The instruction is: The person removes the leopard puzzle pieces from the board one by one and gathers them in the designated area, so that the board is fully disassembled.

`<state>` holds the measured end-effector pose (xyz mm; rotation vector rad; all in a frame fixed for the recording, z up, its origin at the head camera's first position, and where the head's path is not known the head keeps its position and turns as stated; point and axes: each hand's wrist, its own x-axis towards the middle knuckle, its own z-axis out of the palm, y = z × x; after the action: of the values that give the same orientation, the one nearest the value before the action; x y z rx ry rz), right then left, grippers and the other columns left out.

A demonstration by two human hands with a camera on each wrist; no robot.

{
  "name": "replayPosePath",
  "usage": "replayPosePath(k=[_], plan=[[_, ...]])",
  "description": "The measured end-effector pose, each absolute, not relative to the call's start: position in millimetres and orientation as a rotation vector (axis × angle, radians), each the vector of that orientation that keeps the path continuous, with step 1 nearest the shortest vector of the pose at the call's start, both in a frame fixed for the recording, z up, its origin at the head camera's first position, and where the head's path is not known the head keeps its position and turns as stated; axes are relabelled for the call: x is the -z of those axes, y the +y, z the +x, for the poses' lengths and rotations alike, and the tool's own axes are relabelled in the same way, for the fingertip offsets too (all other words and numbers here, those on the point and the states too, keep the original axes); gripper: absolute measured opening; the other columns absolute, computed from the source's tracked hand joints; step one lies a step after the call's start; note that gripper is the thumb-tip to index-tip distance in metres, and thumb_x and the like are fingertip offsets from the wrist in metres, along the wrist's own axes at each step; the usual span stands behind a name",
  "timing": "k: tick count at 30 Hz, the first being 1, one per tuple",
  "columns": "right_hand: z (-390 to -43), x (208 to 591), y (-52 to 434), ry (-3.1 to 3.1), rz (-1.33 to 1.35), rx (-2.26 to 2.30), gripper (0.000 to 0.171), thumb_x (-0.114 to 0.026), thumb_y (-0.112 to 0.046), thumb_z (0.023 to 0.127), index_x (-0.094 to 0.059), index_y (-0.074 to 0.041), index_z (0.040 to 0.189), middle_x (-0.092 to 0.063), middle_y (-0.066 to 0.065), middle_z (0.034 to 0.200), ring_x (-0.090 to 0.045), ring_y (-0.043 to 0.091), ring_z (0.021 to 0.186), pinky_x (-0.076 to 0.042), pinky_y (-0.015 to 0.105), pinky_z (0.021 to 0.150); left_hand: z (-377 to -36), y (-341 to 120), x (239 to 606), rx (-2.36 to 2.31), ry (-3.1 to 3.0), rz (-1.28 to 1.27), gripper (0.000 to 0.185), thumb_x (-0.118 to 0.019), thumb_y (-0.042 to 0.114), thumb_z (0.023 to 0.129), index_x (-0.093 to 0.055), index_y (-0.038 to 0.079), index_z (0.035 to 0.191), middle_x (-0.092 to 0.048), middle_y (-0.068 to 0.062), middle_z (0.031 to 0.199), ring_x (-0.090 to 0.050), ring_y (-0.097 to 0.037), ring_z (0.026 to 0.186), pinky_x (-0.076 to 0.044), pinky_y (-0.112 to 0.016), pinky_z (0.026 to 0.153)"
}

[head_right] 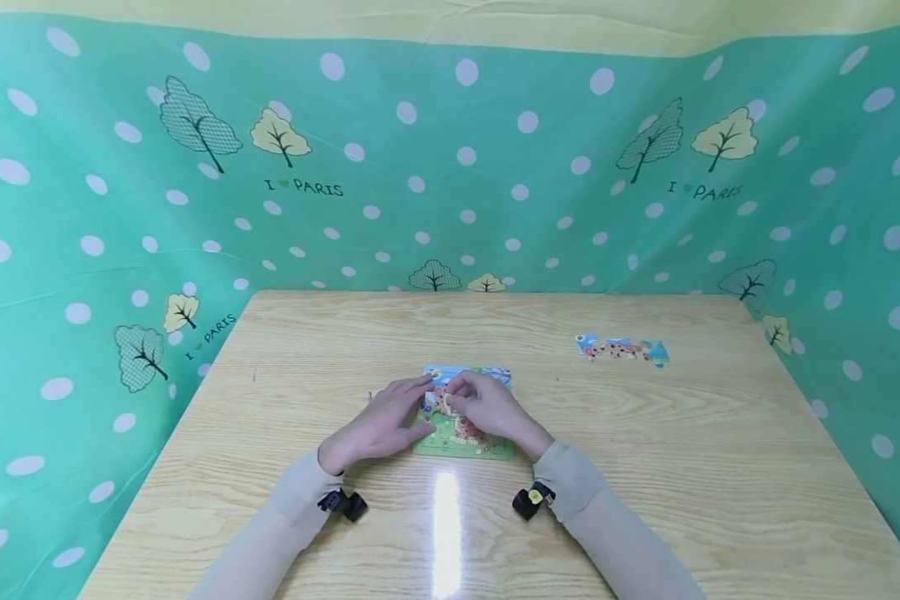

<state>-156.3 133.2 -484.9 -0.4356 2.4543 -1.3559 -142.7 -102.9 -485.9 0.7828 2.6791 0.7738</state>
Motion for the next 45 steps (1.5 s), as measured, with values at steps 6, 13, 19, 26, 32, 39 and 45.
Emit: replayPosePath(k=[6,13,19,26,32,39,45], plan=[[-157,486,132,2.463,-0.411,1.364,0.017,-0.064,-0.016,0.106,-0.071,-0.008,0.119,-0.071,0.006,0.104,-0.064,0.015,0.086,-0.054,0.03,0.076,-143,-101,486,-0.779,2.693,0.759,0.073,-0.071,0.037,0.102,-0.044,0.003,0.161,-0.036,-0.013,0.173,-0.033,-0.037,0.159,-0.028,-0.061,0.13],[-159,486,130,2.487,-0.323,1.427,0.018,-0.063,-0.017,0.107,-0.072,-0.005,0.117,-0.072,0.006,0.097,-0.063,0.015,0.083,-0.052,0.027,0.072,-144,-98,484,-0.792,2.697,0.734,0.074,-0.073,0.036,0.1,-0.046,0.0,0.159,-0.036,-0.013,0.173,-0.034,-0.038,0.159,-0.028,-0.061,0.13],[-160,486,133,2.471,-0.315,1.467,0.02,-0.067,-0.019,0.105,-0.074,-0.006,0.119,-0.073,0.007,0.098,-0.064,0.017,0.084,-0.053,0.026,0.073,-145,-99,483,-0.799,2.705,0.729,0.076,-0.075,0.037,0.099,-0.046,-0.001,0.158,-0.038,-0.014,0.172,-0.035,-0.039,0.158,-0.03,-0.062,0.129],[-160,484,138,2.445,-0.279,1.518,0.022,-0.067,-0.023,0.105,-0.075,-0.008,0.119,-0.075,0.008,0.103,-0.067,0.018,0.089,-0.054,0.027,0.077,-145,-101,483,-0.801,2.695,0.746,0.078,-0.074,0.039,0.099,-0.045,0.0,0.159,-0.037,-0.014,0.172,-0.034,-0.039,0.158,-0.029,-0.062,0.129],[-160,485,146,2.448,-0.243,1.544,0.023,-0.069,-0.021,0.104,-0.075,-0.006,0.12,-0.076,0.01,0.104,-0.068,0.019,0.089,-0.054,0.025,0.076,-145,-103,484,-0.794,2.675,0.751,0.079,-0.075,0.041,0.099,-0.044,0.004,0.162,-0.034,-0.012,0.174,-0.032,-0.038,0.16,-0.027,-0.063,0.13],[-162,486,160,2.46,-0.219,1.546,0.028,-0.069,-0.024,0.105,-0.074,-0.004,0.124,-0.077,0.011,0.111,-0.07,0.019,0.097,-0.057,0.029,0.083,-144,-103,483,-0.778,2.658,0.741,0.084,-0.076,0.044,0.097,-0.042,0.006,0.163,-0.031,-0.009,0.176,-0.029,-0.037,0.161,-0.025,-0.063,0.13],[-162,488,173,2.478,-0.203,1.541,0.027,-0.067,-0.023,0.106,-0.074,-0.004,0.124,-0.076,0.013,0.113,-0.07,0.02,0.099,-0.057,0.029,0.084,-143,-102,483,-0.775,2.653,0.732,0.084,-0.076,0.045,0.097,-0.041,0.007,0.164,-0.03,-0.008,0.176,-0.028,-0.037,0.162,-0.023,-0.063,0.131]])
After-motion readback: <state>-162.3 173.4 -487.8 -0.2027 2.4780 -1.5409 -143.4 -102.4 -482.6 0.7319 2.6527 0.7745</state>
